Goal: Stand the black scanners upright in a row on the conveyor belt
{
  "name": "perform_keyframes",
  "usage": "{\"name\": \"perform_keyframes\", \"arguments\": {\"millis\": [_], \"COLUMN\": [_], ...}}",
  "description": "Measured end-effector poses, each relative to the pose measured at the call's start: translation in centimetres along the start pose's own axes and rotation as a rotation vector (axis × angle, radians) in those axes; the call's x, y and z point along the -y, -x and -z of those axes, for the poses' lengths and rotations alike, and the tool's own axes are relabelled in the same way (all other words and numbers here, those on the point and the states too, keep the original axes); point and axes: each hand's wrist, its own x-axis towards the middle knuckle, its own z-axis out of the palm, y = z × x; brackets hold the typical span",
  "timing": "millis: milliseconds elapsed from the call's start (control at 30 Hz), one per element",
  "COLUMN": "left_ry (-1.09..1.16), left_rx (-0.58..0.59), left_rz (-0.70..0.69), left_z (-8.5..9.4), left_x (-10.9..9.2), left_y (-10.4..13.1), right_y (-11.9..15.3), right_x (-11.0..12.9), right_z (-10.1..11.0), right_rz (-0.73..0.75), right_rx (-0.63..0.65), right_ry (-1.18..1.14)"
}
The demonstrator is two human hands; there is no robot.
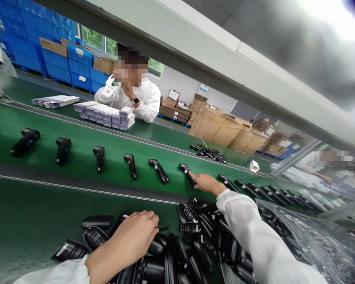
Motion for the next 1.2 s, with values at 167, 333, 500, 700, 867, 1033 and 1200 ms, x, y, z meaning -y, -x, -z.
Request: {"name": "perform_keyframes", "arguments": {"millis": [167, 333, 500, 700, 867, 1033, 1200], "left_ry": [-0.057, -0.101, -0.055, 0.117, 0.394, 0.693, 0.715], "left_rx": [0.013, 0.041, 0.017, -0.010, -0.100, -0.098, -0.152], "left_rz": [-0.010, -0.013, -0.018, 0.085, 0.164, 0.217, 0.251], "left_z": [0.2, 0.9, 0.5, 1.1, 2.4, 2.6, 2.2], "left_x": [-0.2, -0.7, -0.2, 0.8, 1.7, 2.0, 2.5], "left_y": [0.2, 0.3, 0.2, -0.4, -0.9, -1.1, -1.4], "right_y": [-1.0, -3.1, -3.9, -3.5, -0.8, 3.2, 4.7], "right_x": [5.9, 9.4, 8.4, 8.0, 8.7, 11.5, 14.0], "right_z": [0.7, -0.5, -1.6, -1.5, 0.9, 3.9, 5.4], "right_rz": [0.137, 0.231, 0.192, 0.086, 0.075, 0.499, 0.665], "right_rx": [-0.149, -0.062, -0.065, -0.083, -0.290, -0.089, 0.005], "right_ry": [-0.026, 0.007, -0.006, -0.053, -0.200, -0.754, -0.718]}}
